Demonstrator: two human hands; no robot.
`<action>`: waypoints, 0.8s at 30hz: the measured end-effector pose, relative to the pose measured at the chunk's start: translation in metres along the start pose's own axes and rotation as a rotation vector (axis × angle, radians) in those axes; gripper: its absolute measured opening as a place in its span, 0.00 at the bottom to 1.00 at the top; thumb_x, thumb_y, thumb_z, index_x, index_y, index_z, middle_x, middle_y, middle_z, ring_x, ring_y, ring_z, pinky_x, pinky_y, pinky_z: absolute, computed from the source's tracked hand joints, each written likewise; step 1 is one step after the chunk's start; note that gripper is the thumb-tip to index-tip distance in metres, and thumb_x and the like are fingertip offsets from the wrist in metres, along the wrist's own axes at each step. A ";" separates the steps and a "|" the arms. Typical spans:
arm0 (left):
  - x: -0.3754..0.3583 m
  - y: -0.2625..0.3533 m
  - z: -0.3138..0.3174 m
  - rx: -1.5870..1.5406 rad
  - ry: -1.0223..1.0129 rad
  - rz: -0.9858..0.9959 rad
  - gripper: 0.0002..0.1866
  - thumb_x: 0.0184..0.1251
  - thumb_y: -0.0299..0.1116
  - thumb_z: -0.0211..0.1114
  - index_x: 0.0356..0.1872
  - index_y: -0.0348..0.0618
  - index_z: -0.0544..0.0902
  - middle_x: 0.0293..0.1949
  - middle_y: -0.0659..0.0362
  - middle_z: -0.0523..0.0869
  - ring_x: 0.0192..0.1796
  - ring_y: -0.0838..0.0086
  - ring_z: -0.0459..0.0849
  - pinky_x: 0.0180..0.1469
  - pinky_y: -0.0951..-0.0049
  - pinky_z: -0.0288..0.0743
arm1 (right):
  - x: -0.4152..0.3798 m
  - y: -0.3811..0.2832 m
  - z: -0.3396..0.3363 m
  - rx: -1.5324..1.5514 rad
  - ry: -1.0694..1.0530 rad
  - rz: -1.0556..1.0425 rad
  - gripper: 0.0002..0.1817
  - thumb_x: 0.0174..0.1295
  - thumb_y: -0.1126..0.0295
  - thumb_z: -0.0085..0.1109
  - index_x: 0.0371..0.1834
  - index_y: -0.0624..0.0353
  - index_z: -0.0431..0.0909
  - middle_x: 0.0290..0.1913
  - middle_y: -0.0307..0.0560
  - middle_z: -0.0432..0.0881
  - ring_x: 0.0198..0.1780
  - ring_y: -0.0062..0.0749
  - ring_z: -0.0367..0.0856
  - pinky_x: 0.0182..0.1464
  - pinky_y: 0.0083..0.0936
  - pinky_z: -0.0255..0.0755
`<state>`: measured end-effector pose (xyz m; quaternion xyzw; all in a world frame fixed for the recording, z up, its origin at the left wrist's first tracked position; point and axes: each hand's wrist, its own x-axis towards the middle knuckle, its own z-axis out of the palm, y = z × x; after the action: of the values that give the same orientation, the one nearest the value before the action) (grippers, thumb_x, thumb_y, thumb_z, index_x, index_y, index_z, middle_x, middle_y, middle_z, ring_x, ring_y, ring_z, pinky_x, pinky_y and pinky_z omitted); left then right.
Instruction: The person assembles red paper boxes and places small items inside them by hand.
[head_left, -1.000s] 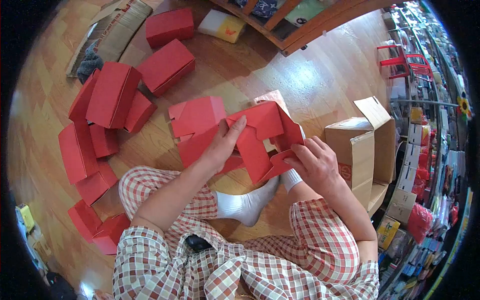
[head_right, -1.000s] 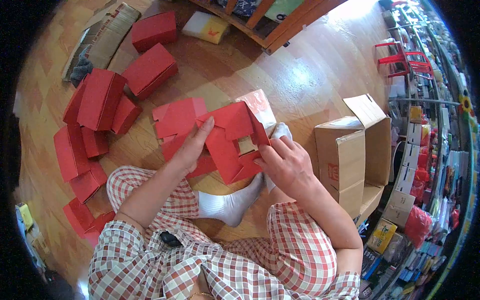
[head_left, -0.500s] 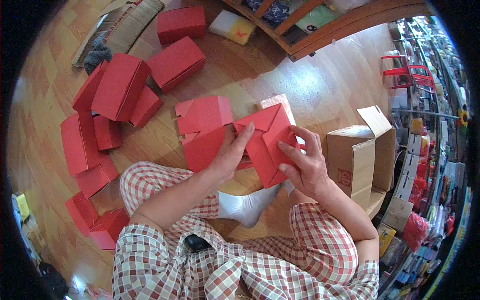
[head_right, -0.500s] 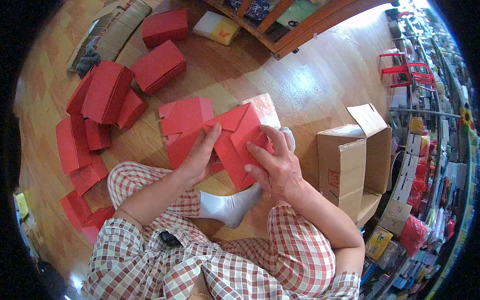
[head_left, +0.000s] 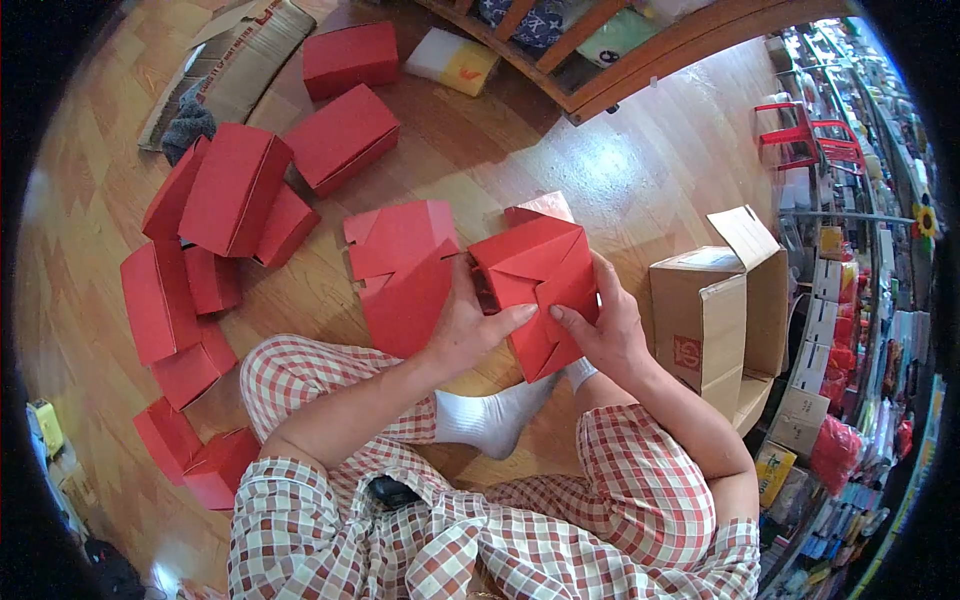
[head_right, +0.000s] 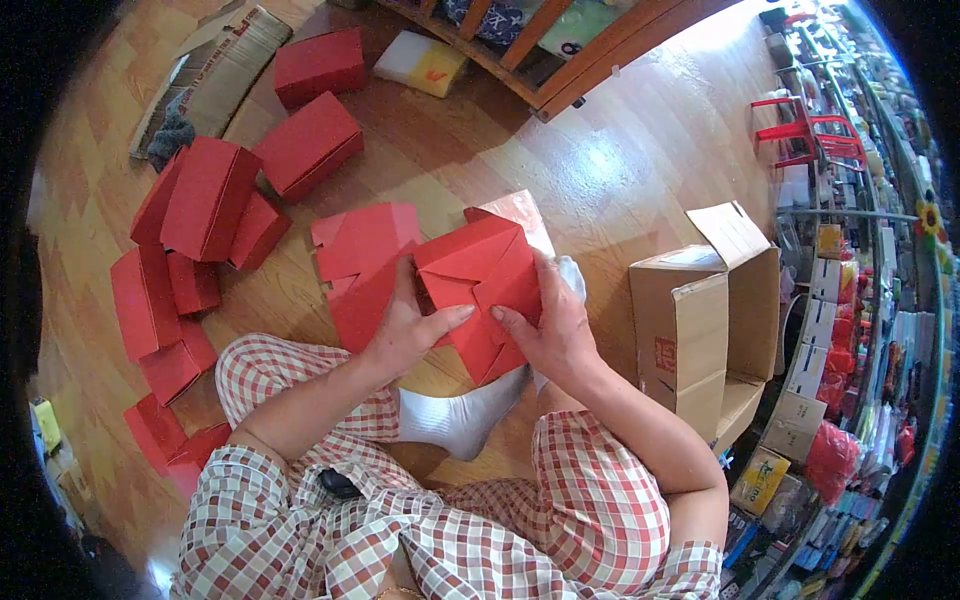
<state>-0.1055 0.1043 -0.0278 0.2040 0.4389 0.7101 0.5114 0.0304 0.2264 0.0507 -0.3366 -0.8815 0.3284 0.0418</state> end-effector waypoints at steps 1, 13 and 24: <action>0.000 -0.002 -0.001 0.000 -0.003 0.000 0.42 0.56 0.31 0.69 0.64 0.36 0.49 0.59 0.50 0.67 0.62 0.69 0.71 0.62 0.66 0.69 | 0.001 -0.002 -0.001 0.000 0.002 0.001 0.39 0.51 0.68 0.68 0.65 0.68 0.59 0.52 0.64 0.73 0.54 0.54 0.75 0.55 0.40 0.69; -0.001 -0.001 0.002 -0.050 -0.031 -0.020 0.38 0.58 0.29 0.66 0.63 0.37 0.51 0.57 0.52 0.67 0.59 0.70 0.71 0.62 0.67 0.69 | 0.008 -0.006 0.004 -0.247 0.148 -0.072 0.37 0.52 0.67 0.66 0.64 0.68 0.60 0.48 0.64 0.77 0.50 0.57 0.75 0.52 0.43 0.70; 0.005 0.002 -0.003 -0.097 0.024 0.022 0.34 0.60 0.29 0.67 0.63 0.39 0.56 0.58 0.52 0.69 0.61 0.68 0.71 0.64 0.66 0.65 | 0.002 0.002 -0.007 -0.085 0.022 -0.146 0.43 0.54 0.61 0.66 0.68 0.72 0.55 0.54 0.72 0.72 0.57 0.61 0.72 0.61 0.43 0.63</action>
<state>-0.1107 0.1074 -0.0288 0.1754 0.4077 0.7386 0.5074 0.0321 0.2326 0.0541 -0.2764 -0.9163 0.2832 0.0608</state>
